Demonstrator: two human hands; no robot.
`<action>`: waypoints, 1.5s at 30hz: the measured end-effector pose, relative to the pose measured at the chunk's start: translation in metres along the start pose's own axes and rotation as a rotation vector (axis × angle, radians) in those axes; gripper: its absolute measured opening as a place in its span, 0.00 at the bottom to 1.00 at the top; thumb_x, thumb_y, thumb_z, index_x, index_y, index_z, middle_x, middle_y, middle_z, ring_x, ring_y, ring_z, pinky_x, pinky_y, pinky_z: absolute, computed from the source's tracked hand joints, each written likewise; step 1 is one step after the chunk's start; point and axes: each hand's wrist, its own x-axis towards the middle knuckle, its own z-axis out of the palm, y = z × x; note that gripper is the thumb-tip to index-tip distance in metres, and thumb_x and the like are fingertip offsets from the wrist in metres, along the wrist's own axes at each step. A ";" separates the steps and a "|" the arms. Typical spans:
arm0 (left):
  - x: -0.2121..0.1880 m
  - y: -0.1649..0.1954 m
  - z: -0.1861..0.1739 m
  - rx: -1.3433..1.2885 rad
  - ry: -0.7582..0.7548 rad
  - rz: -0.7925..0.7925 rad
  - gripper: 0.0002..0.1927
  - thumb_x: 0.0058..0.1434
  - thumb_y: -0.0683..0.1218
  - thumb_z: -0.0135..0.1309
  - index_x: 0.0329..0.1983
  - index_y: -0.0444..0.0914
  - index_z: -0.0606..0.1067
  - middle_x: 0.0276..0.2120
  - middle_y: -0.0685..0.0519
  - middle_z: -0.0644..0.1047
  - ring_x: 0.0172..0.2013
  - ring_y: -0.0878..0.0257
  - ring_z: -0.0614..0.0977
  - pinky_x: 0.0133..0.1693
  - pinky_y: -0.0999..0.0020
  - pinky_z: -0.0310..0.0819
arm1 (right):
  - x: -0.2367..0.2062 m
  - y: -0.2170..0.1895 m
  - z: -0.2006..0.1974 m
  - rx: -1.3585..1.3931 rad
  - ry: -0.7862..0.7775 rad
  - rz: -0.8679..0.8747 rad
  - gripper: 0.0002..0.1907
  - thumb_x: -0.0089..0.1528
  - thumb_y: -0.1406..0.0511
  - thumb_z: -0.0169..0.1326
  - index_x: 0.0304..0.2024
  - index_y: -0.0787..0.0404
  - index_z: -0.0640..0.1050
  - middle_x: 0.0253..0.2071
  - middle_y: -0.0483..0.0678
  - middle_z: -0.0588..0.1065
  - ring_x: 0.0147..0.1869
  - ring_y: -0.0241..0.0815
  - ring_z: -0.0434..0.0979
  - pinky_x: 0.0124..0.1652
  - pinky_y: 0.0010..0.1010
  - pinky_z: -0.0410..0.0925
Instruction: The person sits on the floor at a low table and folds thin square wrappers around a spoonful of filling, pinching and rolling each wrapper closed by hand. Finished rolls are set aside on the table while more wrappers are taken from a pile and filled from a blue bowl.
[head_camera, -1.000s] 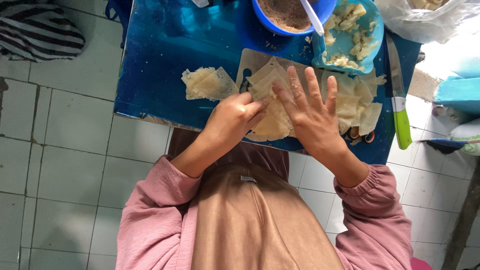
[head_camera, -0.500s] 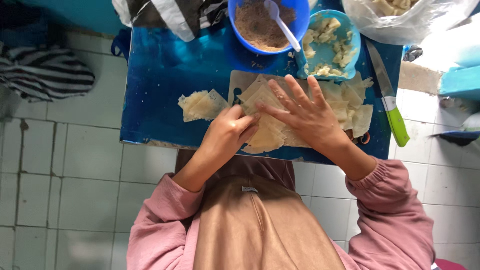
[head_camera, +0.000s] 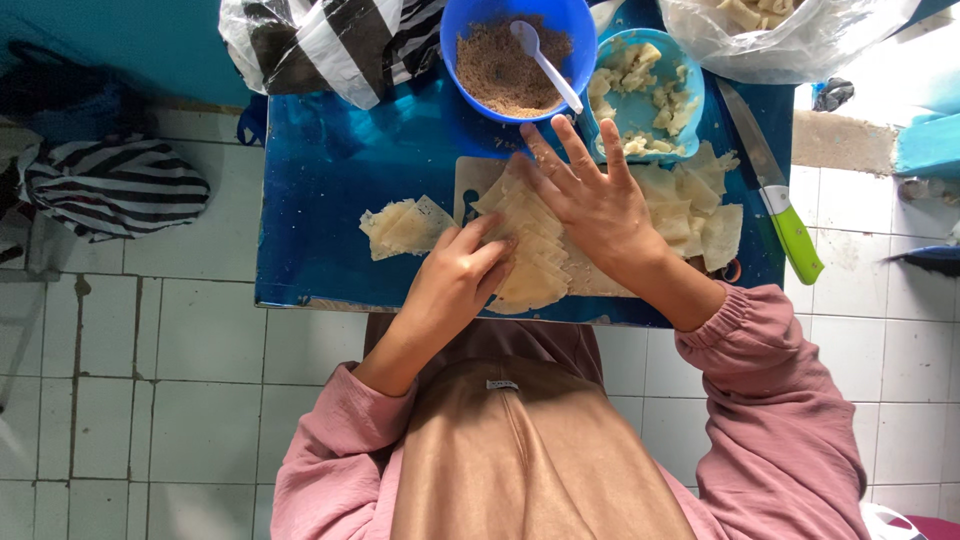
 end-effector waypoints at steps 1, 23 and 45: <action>0.000 0.000 0.000 -0.003 0.001 0.000 0.12 0.62 0.43 0.60 0.49 0.37 0.80 0.58 0.44 0.75 0.48 0.45 0.78 0.49 0.57 0.76 | 0.000 0.000 0.001 -0.018 -0.010 -0.005 0.27 0.64 0.66 0.54 0.67 0.49 0.73 0.82 0.46 0.54 0.85 0.54 0.41 0.74 0.63 0.33; -0.005 -0.001 0.006 -0.098 0.022 -0.039 0.32 0.54 0.41 0.65 0.62 0.38 0.68 0.58 0.44 0.75 0.53 0.43 0.76 0.54 0.56 0.72 | -0.060 -0.046 -0.058 0.345 0.077 0.026 0.25 0.67 0.66 0.52 0.68 0.50 0.74 0.77 0.49 0.61 0.81 0.50 0.53 0.75 0.55 0.40; -0.002 -0.004 0.007 -0.058 -0.013 -0.044 0.33 0.54 0.43 0.65 0.62 0.37 0.67 0.61 0.43 0.73 0.56 0.40 0.75 0.57 0.53 0.70 | -0.077 0.007 0.012 0.273 -0.163 0.574 0.39 0.65 0.74 0.46 0.81 0.61 0.64 0.85 0.54 0.43 0.87 0.59 0.34 0.75 0.60 0.29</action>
